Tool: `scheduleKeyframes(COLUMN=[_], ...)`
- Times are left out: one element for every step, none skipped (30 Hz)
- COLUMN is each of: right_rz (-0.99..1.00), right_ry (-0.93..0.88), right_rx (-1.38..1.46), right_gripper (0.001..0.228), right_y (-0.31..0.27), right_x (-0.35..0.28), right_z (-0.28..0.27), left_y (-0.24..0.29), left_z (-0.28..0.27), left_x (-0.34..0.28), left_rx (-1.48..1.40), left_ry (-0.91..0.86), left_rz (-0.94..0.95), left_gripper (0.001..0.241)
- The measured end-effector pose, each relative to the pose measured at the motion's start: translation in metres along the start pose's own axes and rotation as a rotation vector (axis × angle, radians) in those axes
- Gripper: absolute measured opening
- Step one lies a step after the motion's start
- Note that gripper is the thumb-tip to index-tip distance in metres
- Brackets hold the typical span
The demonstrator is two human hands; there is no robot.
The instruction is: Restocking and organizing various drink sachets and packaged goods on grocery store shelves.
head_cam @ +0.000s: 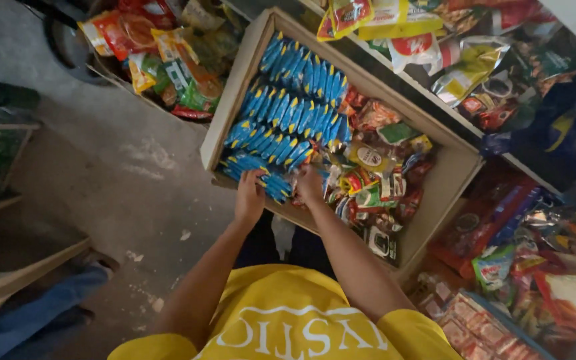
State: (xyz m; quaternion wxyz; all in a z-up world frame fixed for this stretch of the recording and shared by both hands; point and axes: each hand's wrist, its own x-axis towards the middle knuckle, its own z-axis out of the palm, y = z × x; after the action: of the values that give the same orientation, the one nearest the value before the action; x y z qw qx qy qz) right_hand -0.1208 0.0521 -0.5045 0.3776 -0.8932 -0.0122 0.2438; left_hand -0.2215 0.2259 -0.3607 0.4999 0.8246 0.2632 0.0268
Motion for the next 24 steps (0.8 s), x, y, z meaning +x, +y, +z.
scheduleKeyframes(right_rz=[0.002,0.000,0.028,0.055,0.046,0.045,0.036,0.020,0.090,0.162,0.161,0.000,-0.173,-0.184,-0.134,-0.085,-0.085,-0.085,-0.090,-0.094,-0.237,-0.381,-0.370,-0.427], right_ry=[0.072,0.075,-0.009,-0.092,-0.082,-0.069,-0.060,-0.054,-0.139,-0.222,-0.215,-0.130,-0.050,-0.047,-0.053,-0.059,-0.063,-0.125,-0.174,-0.165,-0.160,-0.155,-0.148,-0.141], right_rx=[-0.001,0.005,-0.012,-0.029,-0.032,-0.050,-0.065,-0.064,-0.181,-0.298,-0.303,-0.367,-0.424,-0.425,-0.388,-0.352,-0.350,-0.414,-0.483,-0.485,-0.587,-0.689,-0.693,-0.707], right_gripper=[0.020,0.020,0.022,0.024,0.024,0.026,0.029,0.029,0.039,0.051,0.051,0.054,0.056,0.056,0.047,0.038,0.038,0.038,0.039,0.039,0.029,0.020,0.020,0.015], right_y=[0.001,-0.018,-0.034,-0.050,-0.038,-0.026,-0.018,-0.010,0.002,0.013,0.026,0.039,0.046,0.019,-0.007,-0.033,-0.068,-0.105,-0.146,-0.152,-0.157,-0.161,-0.158,-0.155], right_x=[0.005,0.004,0.000,-0.006,0.004,0.015,0.030,0.041,0.051,0.063,0.064,0.066,0.071,0.061,0.042,0.024,-0.021,-0.043,-0.043,-0.057,-0.075,-0.094,-0.105,-0.117], right_z=[-0.001,-0.014,-0.031,-0.049,-0.040,-0.033,-0.023,-0.009,0.004,0.016,0.019,0.022,0.032,0.008,-0.012,-0.032,-0.069,-0.097,-0.123,-0.131,-0.141,-0.150,-0.160,-0.170], left_y=[0.005,0.013,0.023,0.033,0.029,0.026,0.023,0.034,0.045,0.056,0.046,0.036,0.023,0.001,-0.022,-0.046,-0.047,-0.049,-0.047,-0.034,-0.021,-0.008,0.006,0.020], left_z=[-0.006,-0.011,-0.012,-0.014,-0.007,0.001,0.006,0.004,0.004,0.005,0.014,0.023,0.027,0.045,0.059,0.072,0.074,0.077,0.083,0.084,0.085,0.087,0.088,0.091], left_x=[0.002,0.005,0.006,0.006,0.007,0.009,0.014,0.014,0.014,0.014,0.012,0.010,0.011,0.015,0.013,0.011,0.013,0.014,0.024,0.032,0.036,0.039,0.039,0.039], left_rx=[0.005,0.010,0.008,0.006,0.000,0.026,0.057,0.057,0.039,0.021,0.014,-0.013,-0.032,-0.031,-0.262,-0.490,-0.488,-0.624,-0.764,-0.767,-0.942,-1.115,-1.115,-0.896], left_ry=[-0.045,-0.044,-0.034,-0.025,-0.019,-0.046,-0.065,-0.052,-0.105,-0.158,-0.158,-0.121,-0.075,-0.065,-0.133,-0.198,-0.197,-0.266,-0.337,-0.338,-0.346,-0.353,-0.367,-0.357], left_rz=[0.015,0.020,0.070,0.120,0.131,0.157,0.182,0.193,0.160,0.127,0.132,0.208,0.285,0.291,0.096,-0.102,-0.105,-0.331,-0.546,-0.536,-0.692,-0.851,-0.851,-0.643], left_gripper=[0.042,0.042,0.041,0.041,0.041,0.041,0.040,0.040,0.041,0.041,0.041,0.039,0.037,0.037,0.032,0.028,0.028,0.026,0.042,0.042,0.046,0.052,0.052,0.038])
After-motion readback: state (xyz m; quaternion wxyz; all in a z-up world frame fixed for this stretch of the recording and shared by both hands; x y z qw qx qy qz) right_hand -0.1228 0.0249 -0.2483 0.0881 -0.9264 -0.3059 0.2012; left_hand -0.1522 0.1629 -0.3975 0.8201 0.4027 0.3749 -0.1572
